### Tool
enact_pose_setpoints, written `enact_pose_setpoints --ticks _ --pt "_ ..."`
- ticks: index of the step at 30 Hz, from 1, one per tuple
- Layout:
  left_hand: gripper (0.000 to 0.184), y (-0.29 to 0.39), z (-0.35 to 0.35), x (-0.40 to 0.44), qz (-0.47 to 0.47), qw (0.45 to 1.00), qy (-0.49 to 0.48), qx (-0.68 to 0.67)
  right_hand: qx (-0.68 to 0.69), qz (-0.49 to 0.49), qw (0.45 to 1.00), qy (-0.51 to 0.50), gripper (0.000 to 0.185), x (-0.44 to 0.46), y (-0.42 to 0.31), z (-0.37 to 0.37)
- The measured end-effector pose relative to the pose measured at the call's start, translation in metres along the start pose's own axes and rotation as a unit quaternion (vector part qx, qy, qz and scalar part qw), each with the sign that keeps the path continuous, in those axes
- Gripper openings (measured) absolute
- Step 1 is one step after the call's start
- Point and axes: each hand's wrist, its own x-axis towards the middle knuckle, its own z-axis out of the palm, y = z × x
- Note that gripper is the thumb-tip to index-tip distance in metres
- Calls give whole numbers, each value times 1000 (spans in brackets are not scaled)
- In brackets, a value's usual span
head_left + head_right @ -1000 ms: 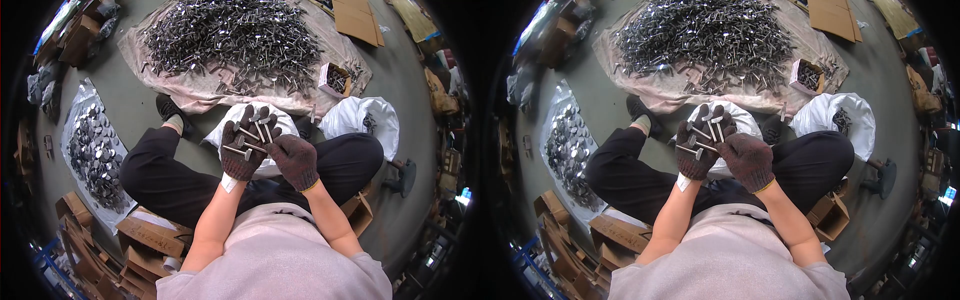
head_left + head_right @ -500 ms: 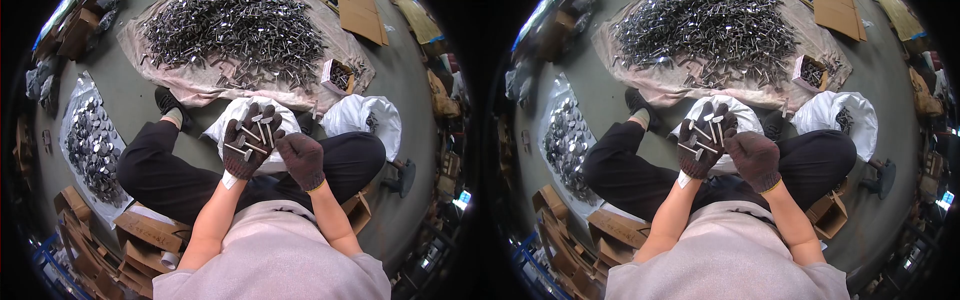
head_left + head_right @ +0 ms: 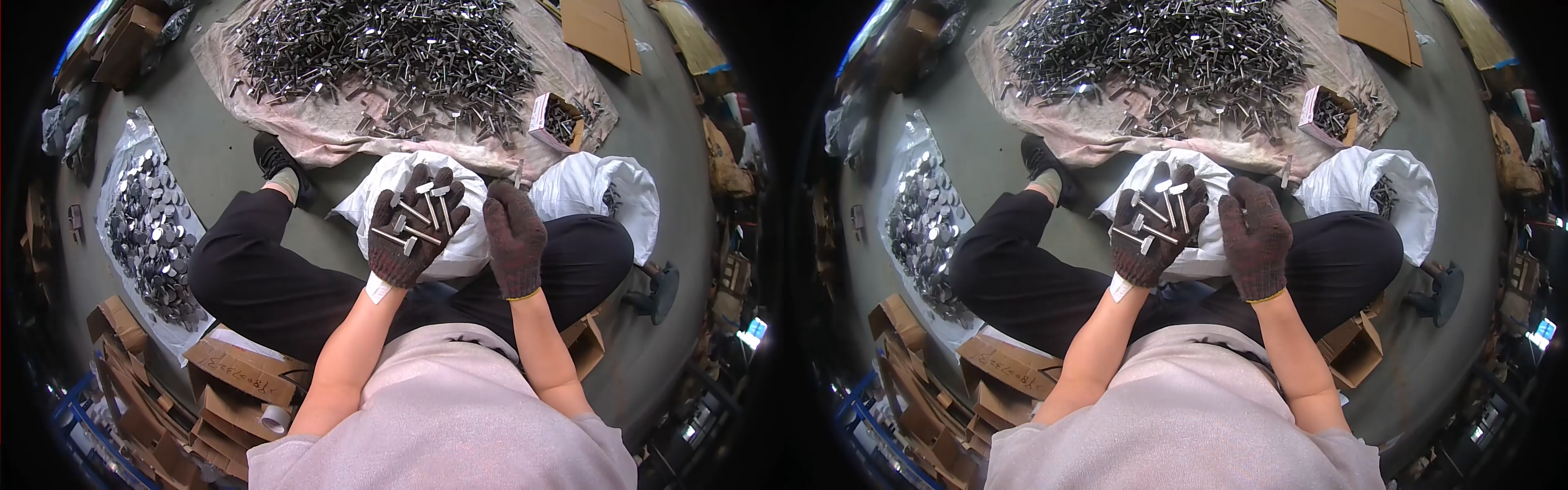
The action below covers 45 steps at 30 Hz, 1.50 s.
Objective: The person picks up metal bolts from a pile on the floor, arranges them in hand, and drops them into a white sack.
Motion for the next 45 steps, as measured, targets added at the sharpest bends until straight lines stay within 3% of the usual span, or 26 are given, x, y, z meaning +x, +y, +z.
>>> enact_pose_setpoints --ticks 2,5,6,7,8,9,10,11,12,13,17,19,20,23,25,26,35,45 --pt "64 1 1 1 1 999 0 -48 -180 -156 970 47 41 5 -7 5" --pt "59 2 4 3 -5 993 -2 -118 -271 -188 941 75 49 10 -10 31" --pt "57 2 7 4 -8 990 -3 -141 -272 -187 941 79 49 12 -11 46" --pt "57 -4 11 5 -11 990 -5 -139 -182 -52 982 8 50 15 -13 63" --pt "54 -12 20 8 40 995 67 58 -85 83 991 -63 51 17 -14 72" --pt "50 -17 24 10 90 954 134 252 -17 52 986 -158 72 15 -15 72" --pt "47 -16 -22 27 78 987 138 20 257 200 931 -164 57 22 -11 79" --pt "47 -17 -18 29 77 988 134 19 505 325 784 -155 42 30 -5 84" --pt "47 -18 -15 31 106 983 127 80 505 324 785 -153 42 30 -1 85" --pt "47 -20 -11 31 136 973 119 141 593 299 726 -176 45 29 5 86" --pt "46 -28 18 39 247 892 76 371 862 159 415 -244 60 32 16 81" --pt "46 -35 29 42 294 828 51 475 861 182 422 -218 60 33 22 75" --pt "46 -28 30 42 291 829 46 475 859 208 425 -195 61 35 25 72" --pt "54 24 20 22 271 850 187 410 840 243 456 -167 55 33 32 68" --pt "53 38 18 21 211 812 322 438 832 245 464 -183 53 31 41 71" --pt "55 43 13 20 189 823 374 383 832 247 463 -181 53 30 45 72" --pt "66 63 -13 7 163 855 413 268 824 275 459 -188 53 26 53 58" --pt "69 64 -22 7 165 855 411 271 819 289 466 -169 50 24 55 55"
